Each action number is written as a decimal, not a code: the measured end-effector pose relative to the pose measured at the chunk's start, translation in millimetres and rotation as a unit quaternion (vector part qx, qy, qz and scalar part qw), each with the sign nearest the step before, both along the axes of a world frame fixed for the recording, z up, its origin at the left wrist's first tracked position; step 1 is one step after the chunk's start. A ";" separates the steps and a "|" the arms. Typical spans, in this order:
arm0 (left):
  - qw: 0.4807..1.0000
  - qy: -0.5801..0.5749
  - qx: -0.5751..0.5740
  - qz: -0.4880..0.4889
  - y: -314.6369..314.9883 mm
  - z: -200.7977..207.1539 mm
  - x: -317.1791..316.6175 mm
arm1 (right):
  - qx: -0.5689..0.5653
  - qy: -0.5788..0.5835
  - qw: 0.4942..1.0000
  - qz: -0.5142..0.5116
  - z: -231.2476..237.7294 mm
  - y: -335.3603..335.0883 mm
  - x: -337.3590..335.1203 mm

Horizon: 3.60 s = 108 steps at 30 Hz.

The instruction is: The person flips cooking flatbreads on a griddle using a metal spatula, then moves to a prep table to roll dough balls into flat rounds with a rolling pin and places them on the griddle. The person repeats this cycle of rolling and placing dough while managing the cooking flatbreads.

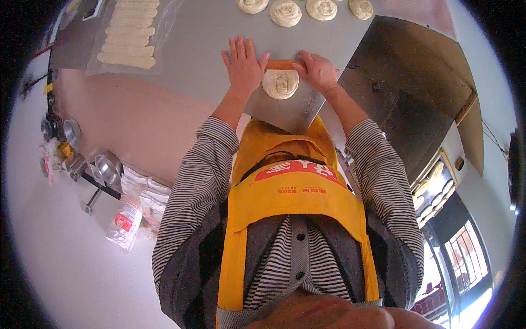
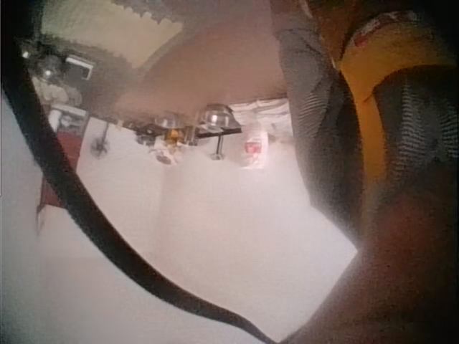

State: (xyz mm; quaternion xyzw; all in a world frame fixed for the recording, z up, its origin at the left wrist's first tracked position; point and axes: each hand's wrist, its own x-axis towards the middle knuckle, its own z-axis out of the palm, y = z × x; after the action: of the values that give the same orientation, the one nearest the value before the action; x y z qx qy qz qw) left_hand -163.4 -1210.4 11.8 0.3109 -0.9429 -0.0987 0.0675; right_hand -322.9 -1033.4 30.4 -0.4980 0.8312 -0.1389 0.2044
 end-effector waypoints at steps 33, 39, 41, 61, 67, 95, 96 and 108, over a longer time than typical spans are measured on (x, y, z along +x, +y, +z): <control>0.990 0.002 0.079 -0.117 73.2 -10.8 109.6 | -0.057 0.039 0.996 0.050 -31.3 107.4 79.2; 0.999 -0.030 0.006 -0.042 16.4 2.1 6.8 | -0.118 0.133 0.981 -0.081 -25.0 22.2 14.0; 0.999 -0.012 0.006 -0.039 8.5 4.9 -2.4 | -0.149 0.155 0.972 -0.094 -25.1 11.2 7.1; 0.797 -0.156 0.583 -0.015 20.8 28.2 -19.8 | -0.108 0.002 0.983 -0.150 64.8 210.9 52.4; 0.633 0.006 0.766 0.112 21.0 82.0 22.7 | -0.141 -0.010 0.949 -0.282 71.2 207.1 51.7; 0.990 -0.001 0.037 -0.137 40.6 -4.2 91.3 | -0.067 0.059 0.996 -0.015 -12.4 80.6 87.7; 0.991 -0.005 0.025 -0.133 45.7 -3.9 96.5 | -0.058 0.061 0.996 -0.029 -10.7 78.9 90.1; 0.993 -0.007 0.018 -0.114 14.3 -19.4 51.6 | -0.100 0.077 0.992 -0.023 -10.7 57.3 51.7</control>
State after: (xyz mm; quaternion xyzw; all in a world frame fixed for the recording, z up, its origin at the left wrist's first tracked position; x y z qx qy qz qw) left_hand -111.9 -1196.1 -7.6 0.2029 -0.9708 -0.1205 0.0437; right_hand -271.2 -976.1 19.7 -0.5060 0.8377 -0.1866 0.0857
